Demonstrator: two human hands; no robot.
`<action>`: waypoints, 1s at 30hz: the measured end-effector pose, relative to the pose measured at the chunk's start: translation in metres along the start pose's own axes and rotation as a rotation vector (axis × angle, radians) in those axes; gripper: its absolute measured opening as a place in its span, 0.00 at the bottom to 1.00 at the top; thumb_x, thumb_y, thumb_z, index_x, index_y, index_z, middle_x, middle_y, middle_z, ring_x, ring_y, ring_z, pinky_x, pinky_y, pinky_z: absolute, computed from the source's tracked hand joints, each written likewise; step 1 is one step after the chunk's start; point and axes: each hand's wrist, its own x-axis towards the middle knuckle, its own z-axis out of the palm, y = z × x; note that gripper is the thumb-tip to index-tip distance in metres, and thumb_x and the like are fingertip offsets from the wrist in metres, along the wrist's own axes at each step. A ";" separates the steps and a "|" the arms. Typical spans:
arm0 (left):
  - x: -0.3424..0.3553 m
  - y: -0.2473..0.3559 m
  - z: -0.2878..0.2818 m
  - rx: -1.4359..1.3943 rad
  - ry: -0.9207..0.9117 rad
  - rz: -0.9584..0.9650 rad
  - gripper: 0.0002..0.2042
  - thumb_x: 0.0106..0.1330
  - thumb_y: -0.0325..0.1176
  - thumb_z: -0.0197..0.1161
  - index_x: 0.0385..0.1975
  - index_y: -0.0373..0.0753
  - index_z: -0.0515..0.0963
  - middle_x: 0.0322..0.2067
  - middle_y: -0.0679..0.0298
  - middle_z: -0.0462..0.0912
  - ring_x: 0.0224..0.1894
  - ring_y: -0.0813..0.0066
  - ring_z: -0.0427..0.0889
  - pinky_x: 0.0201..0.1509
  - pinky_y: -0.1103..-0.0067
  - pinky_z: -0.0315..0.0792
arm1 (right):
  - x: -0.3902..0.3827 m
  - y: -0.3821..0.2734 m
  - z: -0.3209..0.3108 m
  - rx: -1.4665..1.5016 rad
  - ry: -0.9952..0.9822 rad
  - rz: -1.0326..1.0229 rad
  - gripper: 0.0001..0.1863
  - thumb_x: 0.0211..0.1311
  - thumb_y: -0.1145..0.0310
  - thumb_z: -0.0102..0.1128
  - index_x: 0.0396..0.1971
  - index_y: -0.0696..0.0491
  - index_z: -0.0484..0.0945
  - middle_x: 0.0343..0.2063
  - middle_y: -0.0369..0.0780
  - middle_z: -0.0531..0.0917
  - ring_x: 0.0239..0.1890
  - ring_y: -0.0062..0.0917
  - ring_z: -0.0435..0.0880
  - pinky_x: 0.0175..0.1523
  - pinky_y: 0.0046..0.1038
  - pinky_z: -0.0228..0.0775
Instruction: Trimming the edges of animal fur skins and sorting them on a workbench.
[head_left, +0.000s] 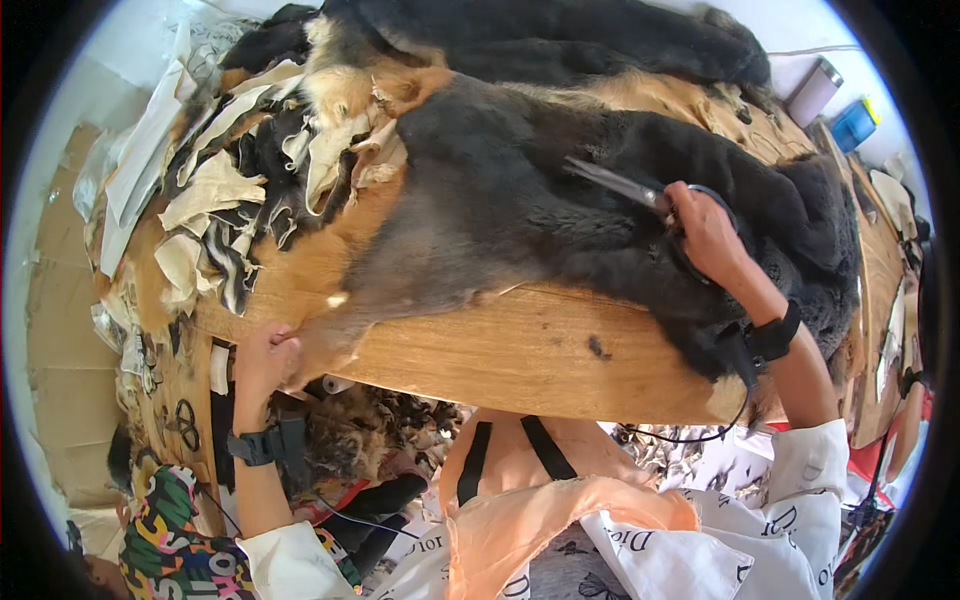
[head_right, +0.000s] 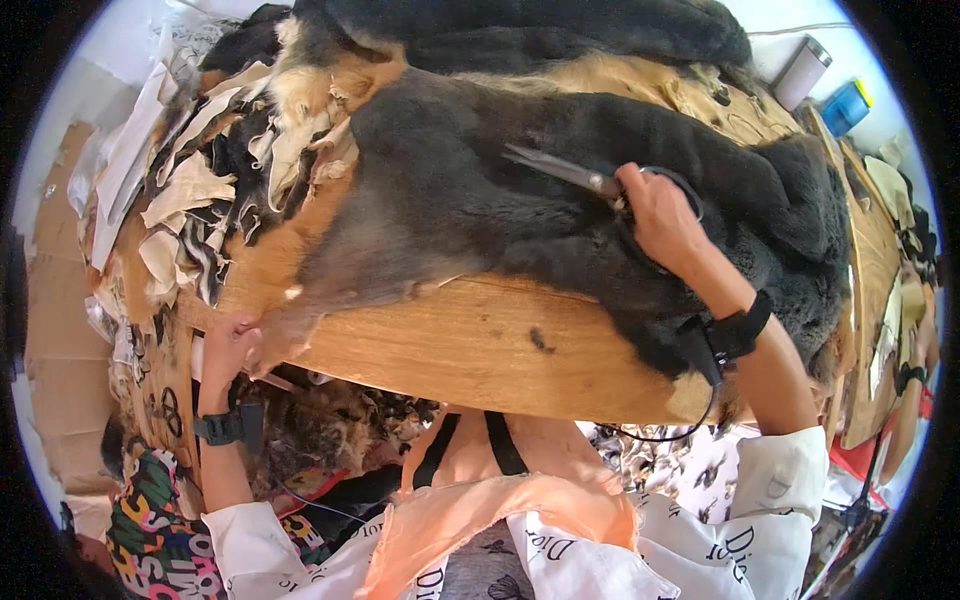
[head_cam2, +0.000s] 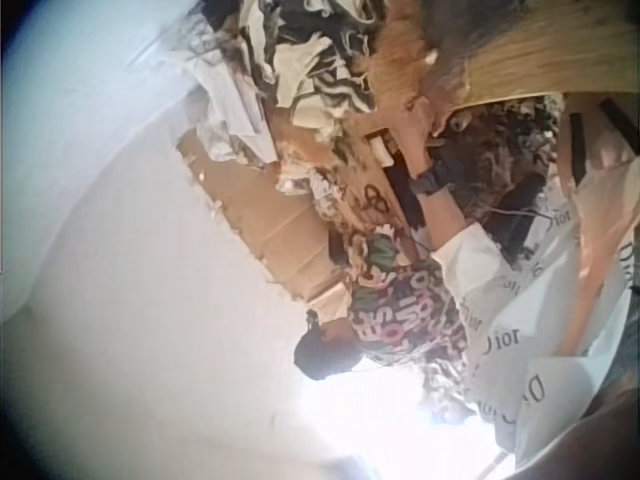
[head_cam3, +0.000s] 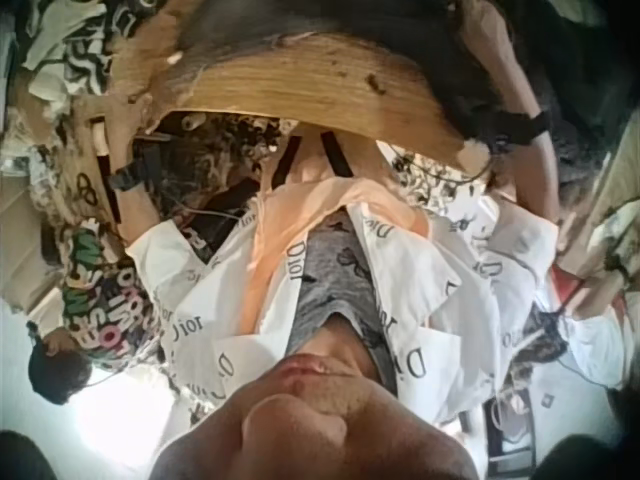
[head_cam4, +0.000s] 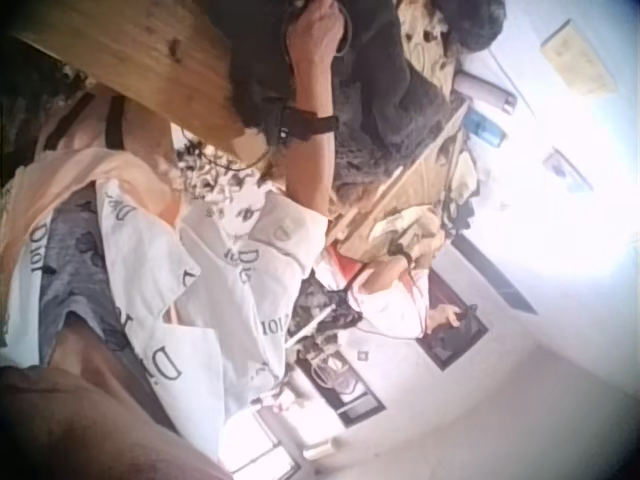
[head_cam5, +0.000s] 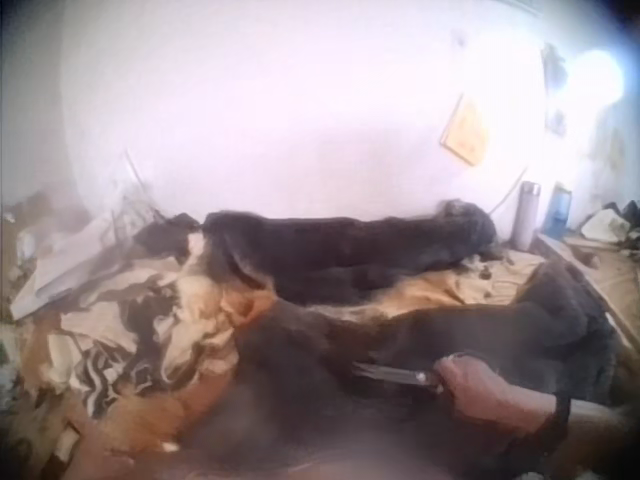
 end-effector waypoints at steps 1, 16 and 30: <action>-0.002 0.011 0.006 -0.069 -0.058 -0.023 0.10 0.48 0.31 0.61 0.27 0.32 0.75 0.20 0.61 0.77 0.24 0.77 0.75 0.29 0.82 0.68 | 0.000 0.013 -0.003 -0.073 0.030 -0.007 0.16 0.44 0.83 0.47 0.37 0.56 0.63 0.26 0.49 0.73 0.34 0.47 0.71 0.37 0.40 0.61; -0.038 0.187 0.113 -0.512 -0.650 0.023 0.10 0.56 0.35 0.58 0.30 0.34 0.77 0.18 0.61 0.78 0.21 0.79 0.76 0.26 0.84 0.68 | -0.011 0.118 -0.112 -0.730 0.274 0.510 0.19 0.51 0.68 0.52 0.45 0.52 0.63 0.33 0.51 0.77 0.38 0.45 0.75 0.40 0.41 0.66; -0.094 0.178 0.185 -0.537 -1.058 0.411 0.20 0.56 0.40 0.60 0.41 0.30 0.70 0.34 0.58 0.78 0.35 0.76 0.77 0.34 0.79 0.68 | -0.269 -0.220 -0.040 0.326 -0.234 0.731 0.21 0.43 0.73 0.54 0.42 0.57 0.66 0.25 0.48 0.75 0.30 0.43 0.75 0.33 0.38 0.67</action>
